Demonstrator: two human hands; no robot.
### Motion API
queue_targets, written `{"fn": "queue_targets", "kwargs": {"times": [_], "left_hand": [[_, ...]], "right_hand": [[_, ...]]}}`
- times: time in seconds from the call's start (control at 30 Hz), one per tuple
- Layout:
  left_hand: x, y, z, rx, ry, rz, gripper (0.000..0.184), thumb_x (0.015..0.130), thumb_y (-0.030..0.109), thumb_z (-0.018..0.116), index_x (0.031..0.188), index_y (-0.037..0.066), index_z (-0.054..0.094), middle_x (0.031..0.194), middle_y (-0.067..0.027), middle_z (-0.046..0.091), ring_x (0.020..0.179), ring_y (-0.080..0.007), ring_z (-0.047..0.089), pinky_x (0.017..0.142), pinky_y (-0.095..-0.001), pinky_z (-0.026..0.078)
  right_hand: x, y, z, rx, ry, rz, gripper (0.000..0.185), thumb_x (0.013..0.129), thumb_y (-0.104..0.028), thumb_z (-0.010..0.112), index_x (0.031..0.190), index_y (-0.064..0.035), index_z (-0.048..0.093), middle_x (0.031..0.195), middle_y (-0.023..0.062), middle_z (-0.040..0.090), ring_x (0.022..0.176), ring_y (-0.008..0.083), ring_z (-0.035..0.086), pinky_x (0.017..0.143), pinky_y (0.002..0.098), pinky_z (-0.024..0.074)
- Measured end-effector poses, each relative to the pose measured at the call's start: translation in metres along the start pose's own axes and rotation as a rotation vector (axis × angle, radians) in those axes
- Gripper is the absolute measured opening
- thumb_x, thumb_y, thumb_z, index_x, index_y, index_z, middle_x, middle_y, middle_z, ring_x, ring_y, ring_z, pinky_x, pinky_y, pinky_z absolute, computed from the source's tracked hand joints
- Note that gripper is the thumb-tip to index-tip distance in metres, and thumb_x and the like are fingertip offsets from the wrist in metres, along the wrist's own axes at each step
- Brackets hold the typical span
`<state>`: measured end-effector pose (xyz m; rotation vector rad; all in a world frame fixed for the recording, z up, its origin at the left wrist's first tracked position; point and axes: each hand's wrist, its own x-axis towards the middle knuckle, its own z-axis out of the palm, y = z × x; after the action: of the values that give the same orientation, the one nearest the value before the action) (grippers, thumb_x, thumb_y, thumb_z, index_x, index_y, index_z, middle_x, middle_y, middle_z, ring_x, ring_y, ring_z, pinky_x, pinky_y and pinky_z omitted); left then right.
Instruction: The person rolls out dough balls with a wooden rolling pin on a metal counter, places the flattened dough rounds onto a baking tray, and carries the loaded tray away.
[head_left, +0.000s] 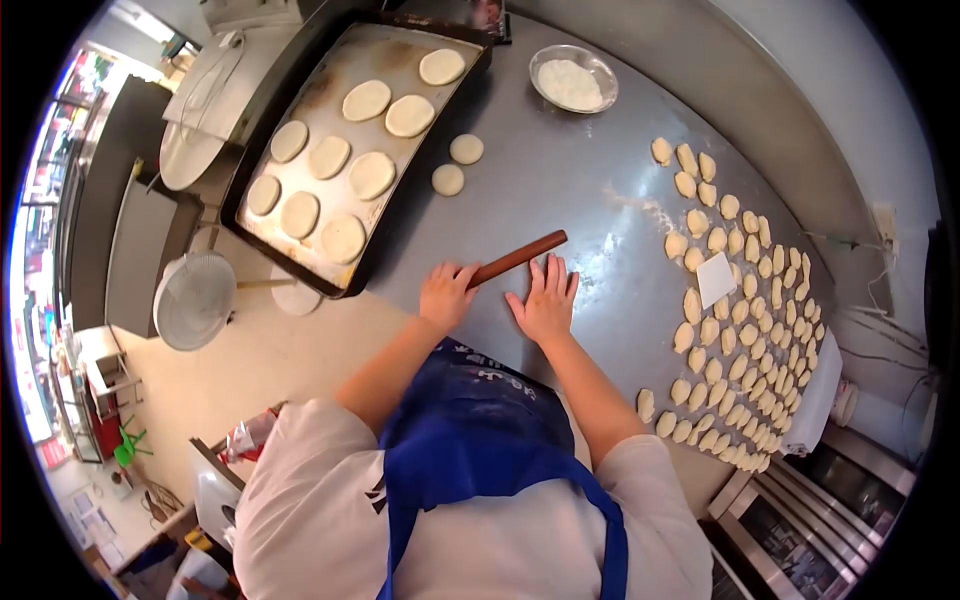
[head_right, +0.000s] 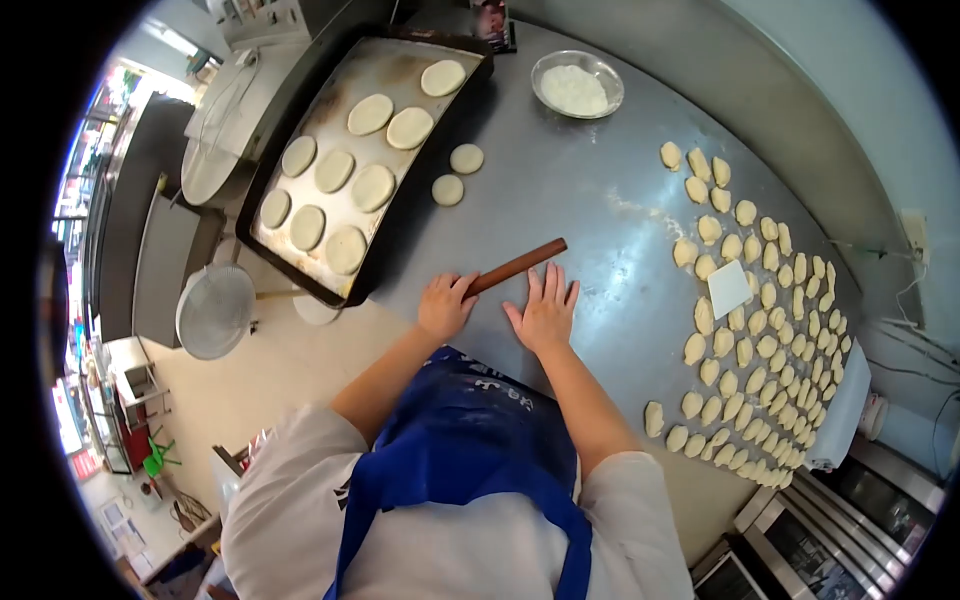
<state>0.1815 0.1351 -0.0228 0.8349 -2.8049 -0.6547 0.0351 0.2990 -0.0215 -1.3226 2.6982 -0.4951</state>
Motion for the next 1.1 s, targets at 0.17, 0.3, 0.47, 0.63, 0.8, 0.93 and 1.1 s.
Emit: {"fn": "queue_targets", "kwargs": {"times": [0.17, 0.3, 0.47, 0.63, 0.8, 0.93, 1.1], "left_hand": [[-0.017, -0.012, 0.002, 0.003, 0.035, -0.073, 0.046, 0.086, 0.023, 0.077, 0.131, 0.022, 0.064, 0.112, -0.0062, 0.061, 0.107, -0.0296, 0.06, 0.09, -0.0464, 0.05], [-0.012, -0.003, -0.006, 0.05, 0.013, -0.105, 0.045, 0.086, 0.022, 0.076, 0.13, 0.019, 0.065, 0.113, -0.0071, 0.062, 0.109, -0.031, 0.06, 0.09, -0.0458, 0.051], [0.0, 0.016, 0.003, -0.001, 0.032, -0.112, 0.043, 0.087, 0.021, 0.074, 0.128, 0.017, 0.065, 0.113, -0.0077, 0.063, 0.109, -0.0307, 0.062, 0.09, -0.0464, 0.051], [0.017, 0.046, 0.007, -0.11, -0.099, 0.049, 0.043, 0.087, 0.018, 0.074, 0.128, 0.015, 0.065, 0.114, -0.0111, 0.064, 0.11, -0.0333, 0.06, 0.093, -0.0457, 0.05], [-0.004, 0.075, 0.013, 0.13, -0.123, 0.385, 0.062, 0.087, 0.028, 0.074, 0.143, 0.007, 0.054, 0.144, -0.0138, 0.056, 0.136, -0.031, 0.05, 0.114, -0.046, 0.039], [0.042, 0.08, 0.016, 0.213, -0.285, 0.348, 0.076, 0.093, 0.049, 0.064, 0.152, 0.005, 0.045, 0.161, -0.0146, 0.039, 0.151, -0.0281, 0.034, 0.123, -0.0548, 0.025], [0.065, 0.079, 0.023, 0.33, -0.163, 0.337, 0.078, 0.094, 0.05, 0.062, 0.153, 0.002, 0.043, 0.163, -0.0141, 0.038, 0.152, -0.0282, 0.033, 0.123, -0.0551, 0.024]], "right_hand": [[0.018, 0.018, 0.009, 0.098, -0.086, 0.116, 0.076, 0.094, -0.051, 0.063, 0.151, -0.0057, 0.042, 0.159, 0.0217, 0.034, 0.15, 0.0374, 0.028, 0.122, 0.0643, 0.0151], [0.024, 0.013, 0.001, 0.01, -0.115, 0.064, 0.077, 0.094, -0.051, 0.063, 0.152, -0.0065, 0.04, 0.16, 0.0197, 0.032, 0.152, 0.0346, 0.024, 0.122, 0.0634, 0.0137], [0.016, 0.011, 0.001, 0.088, -0.037, 0.038, 0.08, 0.092, -0.047, 0.066, 0.153, -0.0052, 0.038, 0.161, 0.0219, 0.029, 0.15, 0.0391, 0.027, 0.121, 0.0635, 0.0168], [0.013, 0.026, -0.006, 0.124, 0.163, -0.048, 0.06, 0.088, -0.038, 0.073, 0.14, -0.0138, 0.054, 0.158, 0.0178, 0.037, 0.146, 0.0383, 0.033, 0.118, 0.0668, 0.0186], [-0.062, 0.059, -0.014, 0.007, 0.248, 0.239, 0.028, 0.087, -0.037, 0.072, 0.106, -0.0167, 0.066, 0.119, 0.0081, 0.058, 0.117, 0.0327, 0.05, 0.11, 0.0619, 0.0255], [-0.029, 0.073, -0.024, -0.084, 0.17, 0.252, 0.027, 0.087, -0.038, 0.07, 0.097, -0.0129, 0.065, 0.104, 0.0074, 0.061, 0.107, 0.0318, 0.054, 0.103, 0.0585, 0.0328], [0.02, 0.078, -0.038, -0.072, 0.303, 0.182, 0.042, 0.087, -0.038, 0.069, 0.118, -0.0096, 0.066, 0.128, 0.0131, 0.062, 0.126, 0.033, 0.053, 0.112, 0.0608, 0.0308]]}}
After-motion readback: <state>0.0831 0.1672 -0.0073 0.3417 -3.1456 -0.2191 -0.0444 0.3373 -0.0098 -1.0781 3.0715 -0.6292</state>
